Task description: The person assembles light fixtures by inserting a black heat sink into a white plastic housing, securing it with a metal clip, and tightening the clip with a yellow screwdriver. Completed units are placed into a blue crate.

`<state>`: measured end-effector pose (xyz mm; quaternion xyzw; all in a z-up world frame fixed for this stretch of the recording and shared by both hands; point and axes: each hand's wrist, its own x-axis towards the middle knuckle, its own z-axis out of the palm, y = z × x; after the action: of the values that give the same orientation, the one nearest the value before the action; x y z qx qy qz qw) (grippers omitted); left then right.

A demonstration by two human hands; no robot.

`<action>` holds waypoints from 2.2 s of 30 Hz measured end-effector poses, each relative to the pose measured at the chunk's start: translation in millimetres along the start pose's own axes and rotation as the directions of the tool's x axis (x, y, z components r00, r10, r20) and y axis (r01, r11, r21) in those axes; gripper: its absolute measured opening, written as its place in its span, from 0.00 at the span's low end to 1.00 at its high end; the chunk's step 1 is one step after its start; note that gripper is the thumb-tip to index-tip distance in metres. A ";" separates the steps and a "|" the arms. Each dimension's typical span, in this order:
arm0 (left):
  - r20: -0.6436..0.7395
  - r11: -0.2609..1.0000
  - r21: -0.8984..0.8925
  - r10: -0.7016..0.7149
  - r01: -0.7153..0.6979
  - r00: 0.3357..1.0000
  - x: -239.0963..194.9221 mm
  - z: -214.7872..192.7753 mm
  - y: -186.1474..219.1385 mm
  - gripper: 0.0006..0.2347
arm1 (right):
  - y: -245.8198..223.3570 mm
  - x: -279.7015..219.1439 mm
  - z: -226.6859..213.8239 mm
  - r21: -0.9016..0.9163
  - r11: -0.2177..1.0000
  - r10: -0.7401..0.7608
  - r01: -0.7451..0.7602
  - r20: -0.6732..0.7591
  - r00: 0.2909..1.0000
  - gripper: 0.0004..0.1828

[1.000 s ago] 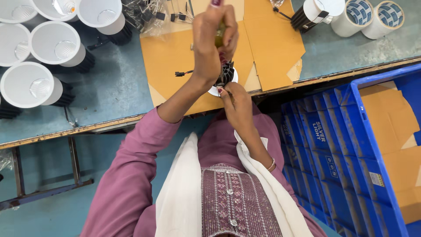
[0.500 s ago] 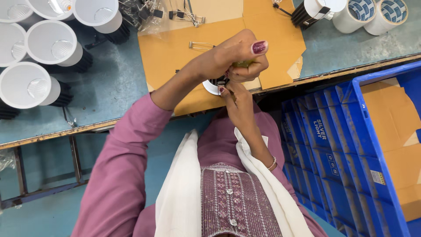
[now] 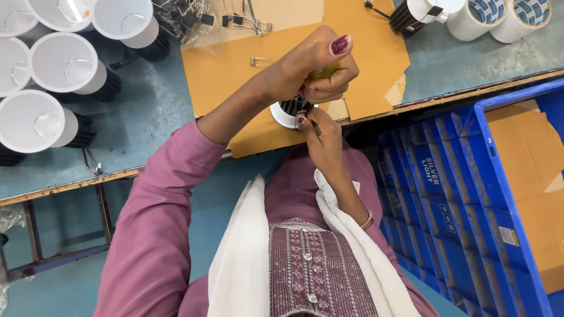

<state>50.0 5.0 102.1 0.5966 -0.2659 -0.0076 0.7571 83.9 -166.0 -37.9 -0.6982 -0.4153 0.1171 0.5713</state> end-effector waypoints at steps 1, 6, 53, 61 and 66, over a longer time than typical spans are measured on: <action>-0.008 1.000 0.006 0.005 -0.005 1.000 0.4 0.3 -1.2 0.32 | 1.5 -0.4 0.0 -0.004 1.000 0.009 -0.009 -0.003 1.000 0.11; -0.066 0.986 0.152 0.074 -0.063 0.995 2.8 7.0 -11.8 0.31 | 12.6 -4.0 -0.2 -0.081 0.996 0.038 -0.039 -0.016 0.999 0.11; -0.231 0.985 -0.164 0.018 -0.057 0.973 5.6 3.8 28.4 0.25 | 60.5 4.3 -10.3 0.550 0.797 0.081 -0.249 0.310 0.947 0.17; -0.278 0.940 0.272 0.280 -0.204 0.919 -37.4 85.4 102.6 0.28 | 48.4 2.0 -9.4 0.529 0.833 0.005 -0.160 0.283 0.959 0.13; -0.309 0.861 0.448 0.403 -0.242 0.861 -35.9 80.6 74.5 0.33 | 51.2 0.2 -5.7 0.535 0.821 0.058 -0.198 0.266 0.962 0.06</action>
<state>-36.7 -34.3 167.4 0.6714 -0.2029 0.2952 0.6488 110.5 -169.9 -81.9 -0.5087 -0.3803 0.3540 0.6865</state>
